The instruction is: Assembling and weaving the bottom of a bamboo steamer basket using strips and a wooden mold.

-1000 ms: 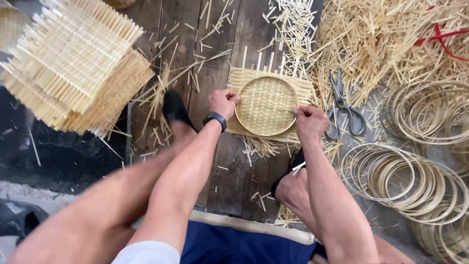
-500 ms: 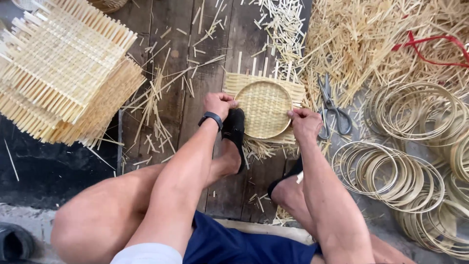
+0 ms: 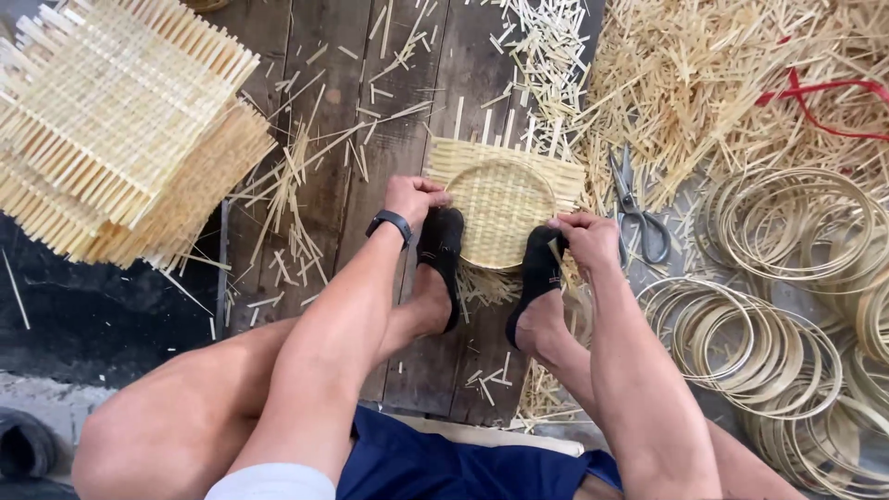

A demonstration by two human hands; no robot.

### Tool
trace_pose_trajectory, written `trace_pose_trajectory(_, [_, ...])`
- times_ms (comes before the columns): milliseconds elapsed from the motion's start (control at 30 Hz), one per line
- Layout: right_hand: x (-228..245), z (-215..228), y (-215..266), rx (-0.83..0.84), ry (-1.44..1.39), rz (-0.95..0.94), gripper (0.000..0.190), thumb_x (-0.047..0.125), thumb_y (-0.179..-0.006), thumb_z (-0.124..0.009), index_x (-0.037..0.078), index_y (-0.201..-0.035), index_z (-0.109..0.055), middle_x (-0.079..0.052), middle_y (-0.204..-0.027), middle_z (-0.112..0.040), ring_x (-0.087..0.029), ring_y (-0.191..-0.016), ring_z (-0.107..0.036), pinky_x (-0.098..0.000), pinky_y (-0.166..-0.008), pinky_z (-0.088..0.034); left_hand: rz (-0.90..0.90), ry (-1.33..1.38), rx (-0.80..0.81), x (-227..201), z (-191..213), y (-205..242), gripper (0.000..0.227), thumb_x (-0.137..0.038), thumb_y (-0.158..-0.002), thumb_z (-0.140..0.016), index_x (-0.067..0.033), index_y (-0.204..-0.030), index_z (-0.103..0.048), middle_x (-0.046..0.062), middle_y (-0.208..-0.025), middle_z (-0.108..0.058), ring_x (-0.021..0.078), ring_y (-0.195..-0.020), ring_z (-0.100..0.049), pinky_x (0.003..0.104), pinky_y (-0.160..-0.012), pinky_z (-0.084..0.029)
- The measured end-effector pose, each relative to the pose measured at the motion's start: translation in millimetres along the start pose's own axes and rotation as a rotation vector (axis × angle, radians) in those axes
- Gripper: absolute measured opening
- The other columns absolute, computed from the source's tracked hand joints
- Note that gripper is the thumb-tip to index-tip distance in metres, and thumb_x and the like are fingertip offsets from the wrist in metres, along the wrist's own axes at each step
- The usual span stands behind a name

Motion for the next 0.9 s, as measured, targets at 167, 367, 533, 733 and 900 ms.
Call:
trace_pose_trajectory(167, [88, -4, 68, -0.208, 0.165, 0.000, 0.021, 0.021, -0.091, -0.078, 0.001, -0.098, -0.079, -0.010, -0.075, -0.074, -0.012, -0.061, -0.063, -0.0273, -0.057, -0.051, -0.345, -0.790, -0.014, -140, -20, 19, 0.019, -0.028, -0.081, -0.081, -0.0113, -0.091, -0.081, 0.012, -0.096, -0.075, 0.0287, -0.090, -0.069, 0.042, -0.087, -0.054])
trace_pose_trajectory(367, [-16, -111, 125, 0.127, -0.249, -0.444, 0.027, 0.027, -0.096, -0.067, 0.002, -0.086, -0.068, -0.006, -0.070, -0.070, -0.016, -0.056, -0.064, -0.0298, -0.049, -0.051, -1.009, -0.692, -0.019, -142, -90, 6, 0.018, -0.032, -0.092, -0.069, -0.0215, -0.103, -0.080, 0.011, -0.111, -0.072, 0.0320, -0.101, -0.061, 0.042, -0.092, -0.046])
trace_pose_trajectory(533, [-77, -135, 130, -0.077, -0.382, -0.548, 0.030, 0.024, -0.096, -0.072, 0.001, -0.079, -0.064, -0.007, -0.066, -0.065, -0.015, -0.051, -0.056, -0.0300, -0.045, -0.042, -0.711, -0.539, 0.057, -128, -89, 3, 0.018, -0.031, -0.096, -0.067, -0.0200, -0.100, -0.080, 0.003, -0.103, -0.073, 0.0292, -0.096, -0.061, 0.041, -0.090, -0.048])
trace_pose_trajectory(733, [-47, -128, 129, -0.153, -0.168, -0.282, 0.040, 0.027, -0.100, -0.073, -0.003, -0.076, -0.063, -0.005, -0.064, -0.060, -0.010, -0.053, -0.047, -0.0294, -0.046, -0.038, -0.705, -0.500, 0.039, -128, -86, -6, 0.019, -0.031, -0.099, -0.067, -0.0150, -0.100, -0.078, 0.002, -0.101, -0.073, 0.0263, -0.093, -0.064, 0.041, -0.092, -0.047])
trace_pose_trajectory(900, [-52, -145, 119, -0.053, -0.410, -0.333, 0.020, 0.018, -0.093, -0.075, -0.001, -0.097, -0.069, -0.005, -0.079, -0.068, -0.012, -0.063, -0.056, -0.0284, -0.056, -0.045, -0.702, -0.459, 0.097, -132, -89, -10, 0.019, -0.027, -0.100, -0.064, -0.0133, -0.101, -0.077, 0.005, -0.101, -0.072, 0.0280, -0.095, -0.066, 0.040, -0.089, -0.048])
Point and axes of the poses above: each hand's wrist, its own y-axis away from the middle knuckle, its own z-axis out of the back of the hand, x = y × z, the point moved 7 cm from there along -y, towards the middle knuckle
